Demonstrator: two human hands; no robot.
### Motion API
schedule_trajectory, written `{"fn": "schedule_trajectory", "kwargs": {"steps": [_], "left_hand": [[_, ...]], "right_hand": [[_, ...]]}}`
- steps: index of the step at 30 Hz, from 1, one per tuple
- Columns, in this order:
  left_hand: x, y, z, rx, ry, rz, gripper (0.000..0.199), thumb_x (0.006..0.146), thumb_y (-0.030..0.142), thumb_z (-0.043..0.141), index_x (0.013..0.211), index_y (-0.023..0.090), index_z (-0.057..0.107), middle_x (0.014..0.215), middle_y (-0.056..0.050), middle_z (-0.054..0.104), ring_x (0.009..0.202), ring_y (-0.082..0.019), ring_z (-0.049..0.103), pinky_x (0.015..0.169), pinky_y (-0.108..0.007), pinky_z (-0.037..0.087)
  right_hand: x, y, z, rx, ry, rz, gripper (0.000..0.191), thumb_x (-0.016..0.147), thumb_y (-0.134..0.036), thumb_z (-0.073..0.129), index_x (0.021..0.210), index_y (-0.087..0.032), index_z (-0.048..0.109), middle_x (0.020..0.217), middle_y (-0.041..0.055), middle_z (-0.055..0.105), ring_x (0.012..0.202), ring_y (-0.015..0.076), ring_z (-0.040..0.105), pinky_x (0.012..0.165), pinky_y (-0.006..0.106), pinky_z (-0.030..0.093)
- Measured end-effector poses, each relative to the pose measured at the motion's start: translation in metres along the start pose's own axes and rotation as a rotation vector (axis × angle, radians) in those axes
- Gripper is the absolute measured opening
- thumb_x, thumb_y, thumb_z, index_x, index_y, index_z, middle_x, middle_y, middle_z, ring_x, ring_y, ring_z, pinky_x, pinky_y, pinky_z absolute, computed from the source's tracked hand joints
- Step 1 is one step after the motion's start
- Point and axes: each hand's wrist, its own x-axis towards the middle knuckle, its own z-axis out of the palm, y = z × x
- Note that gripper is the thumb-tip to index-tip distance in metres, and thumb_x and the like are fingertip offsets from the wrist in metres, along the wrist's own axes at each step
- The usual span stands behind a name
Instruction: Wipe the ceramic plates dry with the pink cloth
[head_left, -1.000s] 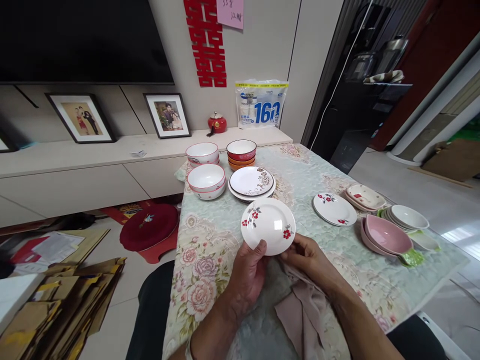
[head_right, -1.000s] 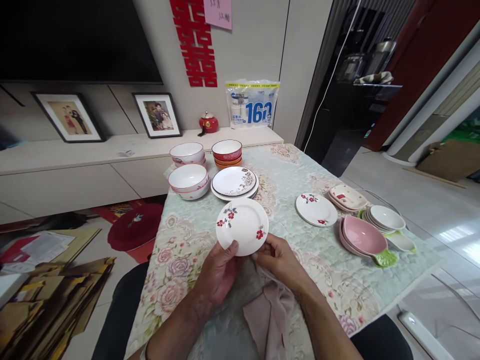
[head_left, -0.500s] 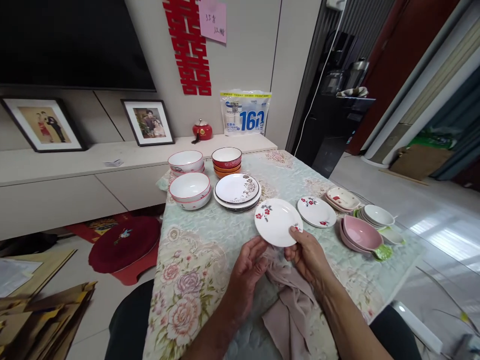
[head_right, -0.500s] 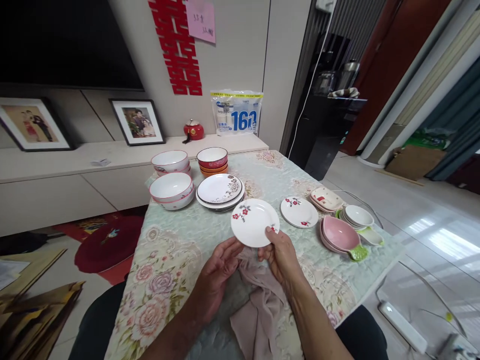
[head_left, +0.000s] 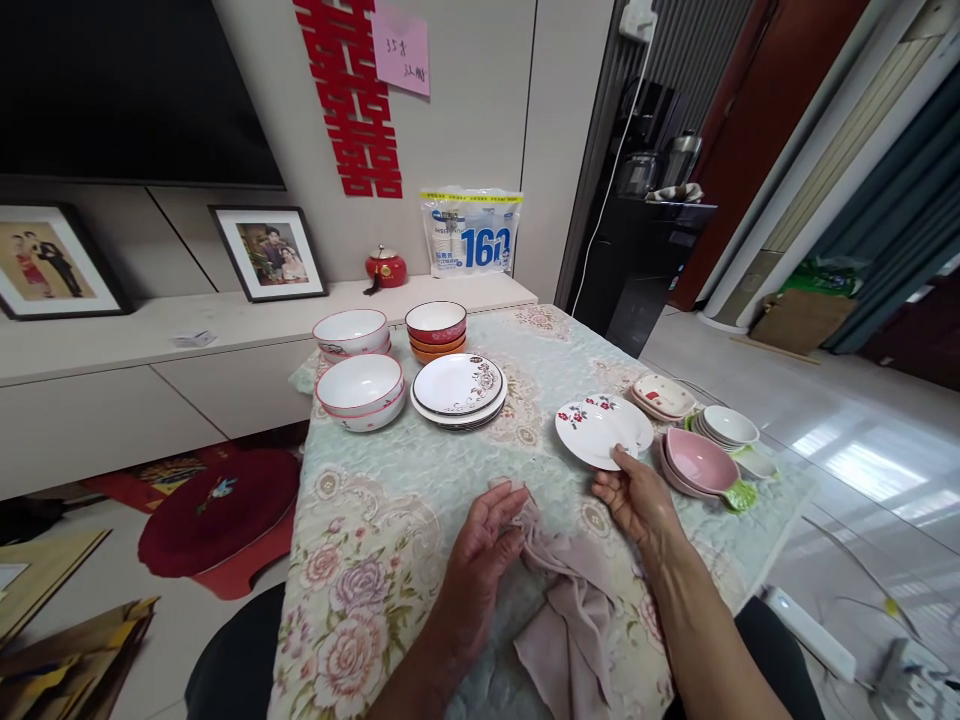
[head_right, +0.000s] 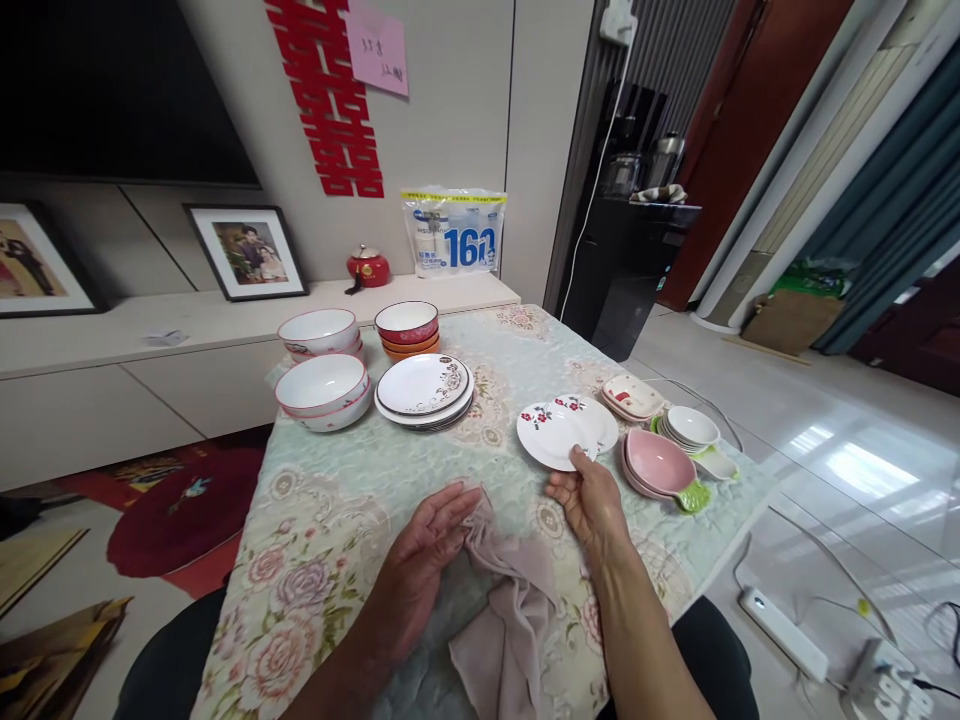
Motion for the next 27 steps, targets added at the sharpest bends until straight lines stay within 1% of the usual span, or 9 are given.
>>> {"fn": "schedule_trajectory", "kwargs": {"steps": [7, 12, 16, 20, 23, 27], "left_hand": [[0.001, -0.002, 0.0, -0.001, -0.006, -0.004, 0.043, 0.082, 0.024, 0.064, 0.124, 0.024, 0.055, 0.136, -0.011, 0.058, 0.134, -0.023, 0.043, 0.112, -0.041, 0.027], [0.0, 0.0, 0.001, 0.004, -0.005, -0.01, 0.041, 0.082, 0.026, 0.065, 0.122, 0.023, 0.057, 0.135, -0.011, 0.059, 0.133, -0.023, 0.044, 0.111, -0.04, 0.028], [-0.001, 0.001, 0.003, 0.002, 0.0, -0.023, 0.041, 0.08, 0.026, 0.066, 0.121, 0.023, 0.058, 0.134, -0.011, 0.059, 0.131, -0.023, 0.046, 0.111, -0.04, 0.029], [-0.002, 0.002, 0.003, 0.004, -0.006, -0.032, 0.043, 0.079, 0.027, 0.067, 0.121, 0.021, 0.058, 0.133, -0.013, 0.059, 0.129, -0.025, 0.048, 0.11, -0.041, 0.031], [-0.002, 0.003, 0.003, -0.003, 0.001, -0.039, 0.044, 0.078, 0.028, 0.069, 0.12, 0.021, 0.059, 0.133, -0.013, 0.059, 0.128, -0.026, 0.049, 0.109, -0.042, 0.032], [-0.003, 0.004, 0.004, -0.01, 0.003, -0.047, 0.045, 0.076, 0.028, 0.071, 0.119, 0.021, 0.06, 0.132, -0.013, 0.06, 0.129, -0.027, 0.048, 0.109, -0.042, 0.032]], "right_hand": [[0.004, 0.0, -0.003, 0.024, 0.079, 0.005, 0.011, 0.092, -0.007, 0.047, 0.085, -0.015, 0.051, 0.049, 0.0, 0.064, 0.037, 0.0131, 0.06, 0.039, 0.023, 0.056], [0.009, 0.001, -0.005, 0.046, 0.099, 0.017, 0.011, 0.092, -0.008, 0.048, 0.085, -0.016, 0.052, 0.051, 0.0003, 0.065, 0.038, 0.0129, 0.06, 0.04, 0.023, 0.056], [0.011, 0.0, -0.007, 0.071, 0.081, 0.04, 0.009, 0.092, -0.011, 0.052, 0.085, -0.015, 0.055, 0.054, 0.0012, 0.066, 0.04, 0.0116, 0.06, 0.043, 0.021, 0.056], [0.013, -0.001, -0.01, 0.101, 0.044, 0.079, 0.011, 0.087, -0.006, 0.058, 0.079, -0.015, 0.056, 0.059, 0.0026, 0.067, 0.045, 0.0094, 0.061, 0.048, 0.018, 0.055], [0.014, -0.001, -0.012, 0.12, 0.024, 0.096, 0.013, 0.088, -0.004, 0.054, 0.08, -0.014, 0.058, 0.063, 0.0038, 0.068, 0.048, 0.0082, 0.061, 0.049, 0.017, 0.054], [0.016, 0.0, -0.015, 0.131, 0.01, 0.093, 0.013, 0.09, -0.007, 0.053, 0.08, -0.014, 0.057, 0.066, 0.0052, 0.07, 0.048, 0.0081, 0.06, 0.049, 0.018, 0.053]]}}
